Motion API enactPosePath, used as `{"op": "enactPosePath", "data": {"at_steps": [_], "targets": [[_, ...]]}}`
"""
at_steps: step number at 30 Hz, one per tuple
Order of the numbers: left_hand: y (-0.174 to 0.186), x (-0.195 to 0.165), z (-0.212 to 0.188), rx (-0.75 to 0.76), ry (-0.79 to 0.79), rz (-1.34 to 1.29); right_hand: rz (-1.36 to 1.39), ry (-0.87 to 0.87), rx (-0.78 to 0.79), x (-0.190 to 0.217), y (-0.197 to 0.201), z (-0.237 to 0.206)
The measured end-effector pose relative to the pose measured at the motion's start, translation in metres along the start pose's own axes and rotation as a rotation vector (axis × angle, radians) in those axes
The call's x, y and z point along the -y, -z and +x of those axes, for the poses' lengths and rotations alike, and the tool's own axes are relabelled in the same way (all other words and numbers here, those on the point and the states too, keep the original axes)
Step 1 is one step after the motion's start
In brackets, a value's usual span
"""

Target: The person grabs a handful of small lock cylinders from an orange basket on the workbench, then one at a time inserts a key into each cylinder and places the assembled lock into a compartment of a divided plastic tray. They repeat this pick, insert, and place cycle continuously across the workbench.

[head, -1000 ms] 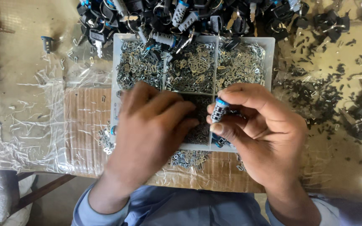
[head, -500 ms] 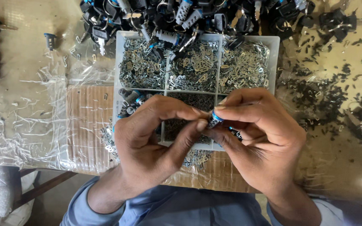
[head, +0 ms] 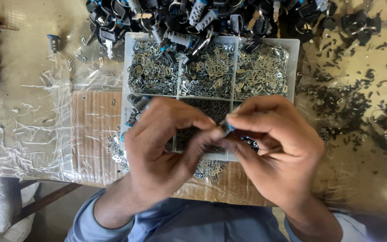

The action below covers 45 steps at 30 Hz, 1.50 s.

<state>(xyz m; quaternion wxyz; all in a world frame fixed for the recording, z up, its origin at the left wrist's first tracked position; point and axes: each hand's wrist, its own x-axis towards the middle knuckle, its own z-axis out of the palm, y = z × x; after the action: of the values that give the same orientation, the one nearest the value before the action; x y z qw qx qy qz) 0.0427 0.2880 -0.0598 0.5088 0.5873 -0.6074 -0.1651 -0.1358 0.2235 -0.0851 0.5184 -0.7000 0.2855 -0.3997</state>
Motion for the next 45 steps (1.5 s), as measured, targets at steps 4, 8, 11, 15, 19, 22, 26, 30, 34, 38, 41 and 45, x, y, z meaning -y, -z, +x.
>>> {"op": "enactPosePath", "data": {"at_steps": [4,8,11,15,19,22,26,30,34,38,41,45], "targets": [[0.006,-0.001,0.005,0.164,-0.041,0.454,-0.034,-0.054,-0.037,-0.001,0.004,-0.001],[0.005,0.001,0.0,0.217,0.016,0.422,-0.067,-0.045,-0.034,0.001,0.004,-0.001],[0.006,0.001,-0.004,0.153,0.043,0.26,-0.05,-0.053,-0.045,0.001,0.004,0.0],[0.002,-0.003,-0.009,0.093,0.082,0.107,-0.053,-0.051,-0.02,0.0,0.003,-0.001],[0.001,-0.002,-0.012,0.082,0.092,0.127,0.109,-0.052,-0.001,-0.002,0.002,-0.003],[0.0,-0.001,-0.013,0.08,0.101,0.122,0.1,-0.052,0.012,-0.002,0.002,-0.004],[0.0,-0.002,-0.012,0.067,0.097,0.124,0.118,-0.049,0.016,-0.001,0.001,-0.005],[0.0,-0.001,-0.011,0.059,0.022,0.15,0.036,-0.032,0.016,-0.001,0.002,-0.006],[0.002,0.001,-0.013,0.046,0.092,0.024,0.079,-0.046,0.009,-0.003,0.003,-0.004],[0.001,0.002,-0.018,0.026,0.205,-0.215,0.134,-0.071,0.003,-0.002,0.003,-0.005],[0.001,0.004,-0.021,0.036,0.228,-0.25,0.114,-0.074,0.005,-0.001,0.003,-0.004],[0.002,0.005,-0.019,0.047,0.177,-0.181,0.022,-0.043,0.016,0.0,0.002,-0.001]]}}
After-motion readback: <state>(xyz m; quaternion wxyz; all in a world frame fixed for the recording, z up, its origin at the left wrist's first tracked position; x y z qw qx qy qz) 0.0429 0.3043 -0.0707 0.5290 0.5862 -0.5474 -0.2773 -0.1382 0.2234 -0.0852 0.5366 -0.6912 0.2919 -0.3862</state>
